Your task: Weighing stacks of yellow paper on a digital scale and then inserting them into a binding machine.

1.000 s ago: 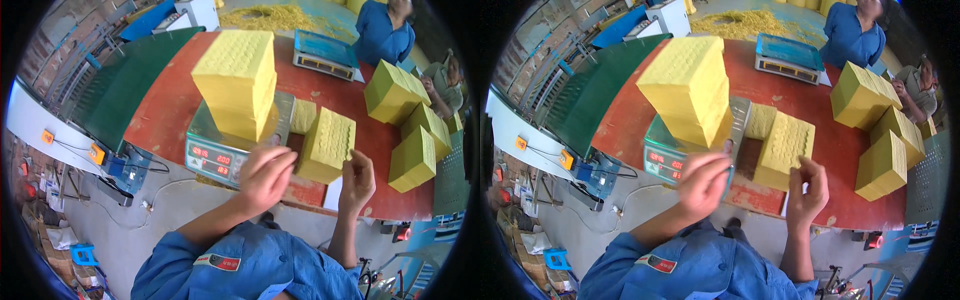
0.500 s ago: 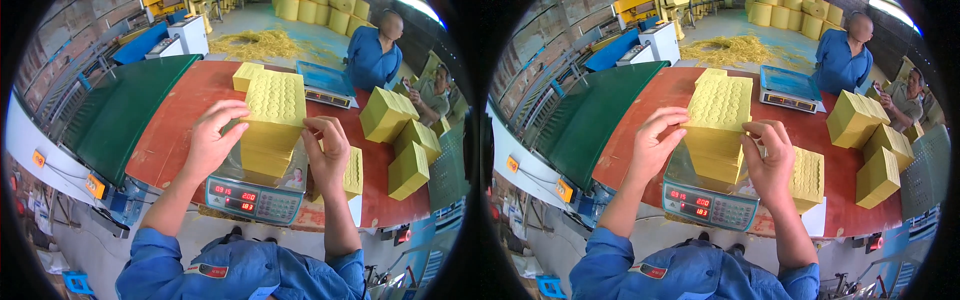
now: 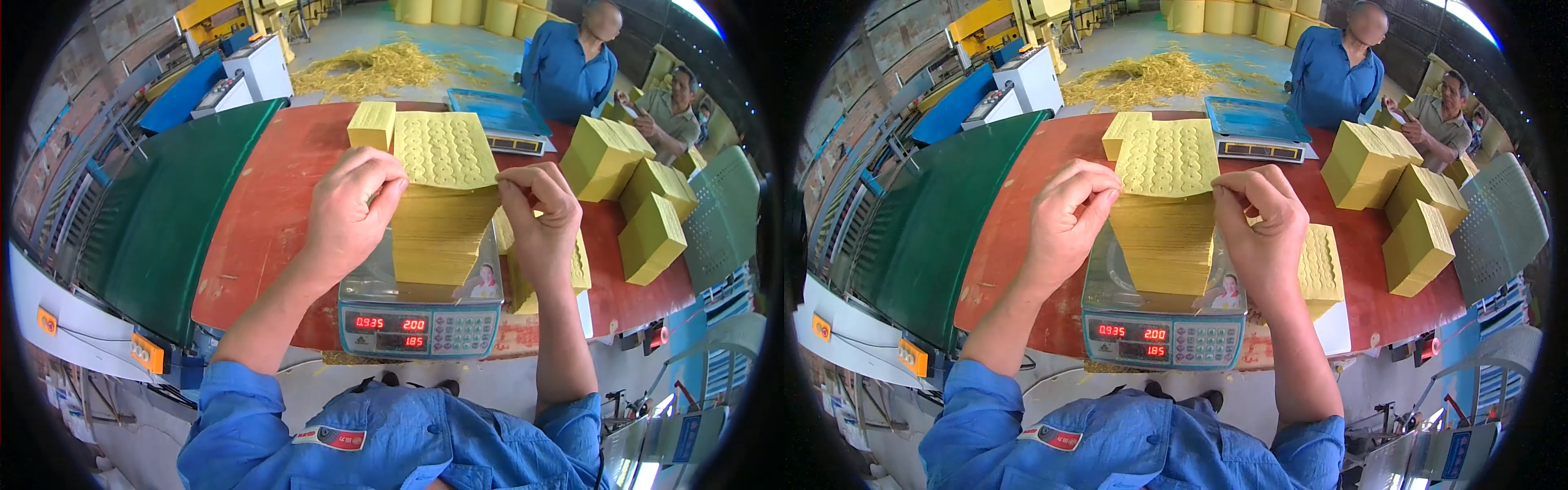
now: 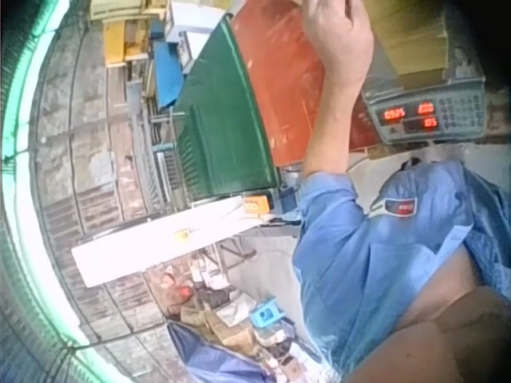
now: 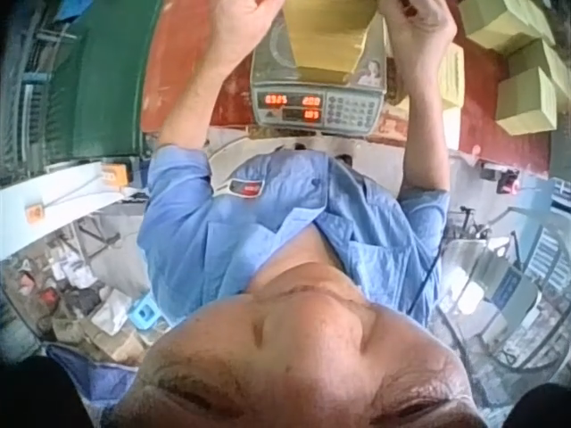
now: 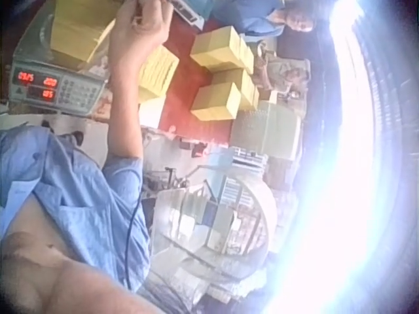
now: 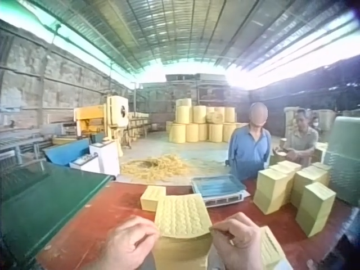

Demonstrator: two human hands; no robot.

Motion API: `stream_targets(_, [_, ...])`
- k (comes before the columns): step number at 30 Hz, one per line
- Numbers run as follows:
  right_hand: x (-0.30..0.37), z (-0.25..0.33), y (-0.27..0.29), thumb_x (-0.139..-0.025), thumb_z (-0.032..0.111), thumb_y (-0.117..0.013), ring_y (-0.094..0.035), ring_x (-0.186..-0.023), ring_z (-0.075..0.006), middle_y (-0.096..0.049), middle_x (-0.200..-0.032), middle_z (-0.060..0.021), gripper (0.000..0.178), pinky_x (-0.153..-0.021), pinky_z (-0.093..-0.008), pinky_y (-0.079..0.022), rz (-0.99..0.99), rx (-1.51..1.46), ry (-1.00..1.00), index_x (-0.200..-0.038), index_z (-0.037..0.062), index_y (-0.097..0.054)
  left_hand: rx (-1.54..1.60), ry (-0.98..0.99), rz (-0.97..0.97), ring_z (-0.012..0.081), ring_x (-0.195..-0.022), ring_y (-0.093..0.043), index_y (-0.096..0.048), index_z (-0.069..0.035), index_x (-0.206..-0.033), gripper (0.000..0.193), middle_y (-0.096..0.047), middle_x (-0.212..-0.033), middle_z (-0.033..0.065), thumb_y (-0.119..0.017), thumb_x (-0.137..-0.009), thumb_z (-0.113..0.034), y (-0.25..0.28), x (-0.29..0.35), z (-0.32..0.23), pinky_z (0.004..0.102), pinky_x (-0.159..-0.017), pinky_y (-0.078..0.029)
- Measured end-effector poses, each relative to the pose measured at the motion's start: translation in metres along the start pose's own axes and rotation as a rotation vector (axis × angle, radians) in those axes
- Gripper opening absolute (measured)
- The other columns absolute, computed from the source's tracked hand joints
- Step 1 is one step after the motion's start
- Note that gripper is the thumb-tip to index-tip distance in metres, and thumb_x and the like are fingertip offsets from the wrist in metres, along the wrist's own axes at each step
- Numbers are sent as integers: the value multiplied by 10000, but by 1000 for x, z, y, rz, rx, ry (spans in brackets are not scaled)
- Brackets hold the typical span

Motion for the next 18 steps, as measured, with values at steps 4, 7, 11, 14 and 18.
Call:
stream_targets(4, [13, -2, 0, -923, 31, -590, -544, -697, -72, -596, -782, -8, 190, -629, -213, -448, -161, -354, -141, -1104, -12, -630, 43, -58, -112, 145, -778, -596, -622, 26, -903, 70, -650, -931, 102, -603, -869, 84, 11, 3, -12, 264, -650, -482])
stream_targets(7, [30, 9, 11, -979, 97, -523, -513, -697, -54, -578, -796, 4, 276, -630, -192, -422, -103, -464, -315, -1227, -20, -556, 89, 16, -126, 229, -753, -630, -609, 2, -882, 97, -639, -875, 109, -640, -828, 76, 16, 22, -29, 296, -636, -490])
stream_targets(11, [57, 6, 17, -962, 112, -538, -451, -670, -27, -541, -759, 26, 420, -590, -195, -356, -34, -498, -414, -1359, -11, -477, 4, -135, 10, 233, -778, -632, -619, 5, -908, 65, -630, -976, 151, -652, -855, 24, 7, 67, -66, 308, -668, -519])
stream_targets(14, [75, 8, 20, -888, -61, -557, -388, -631, -29, -441, -711, 52, 544, -557, -197, -314, 141, -572, -531, -1409, -45, -405, 164, 47, -101, 160, -800, -610, -538, 16, -1154, 265, -553, -1154, 151, -623, -914, -59, -7, 106, -67, 273, -709, -529])
stream_targets(18, [107, -17, 41, -878, -92, -577, -413, -655, -27, -463, -747, 38, 459, -592, -187, -359, 87, -483, -543, -1325, -42, -488, 881, 668, -199, 171, -801, -640, -480, 41, -1275, 378, -601, -1075, 152, -611, -955, -112, -51, 120, -60, 293, -648, -555])
Point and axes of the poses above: each hand's wrist, its own x-axis away from the middle knuckle, its own y-axis out of the back of the hand, z = x × y, the point moved 4 cm from there along -x, towards the middle knuckle
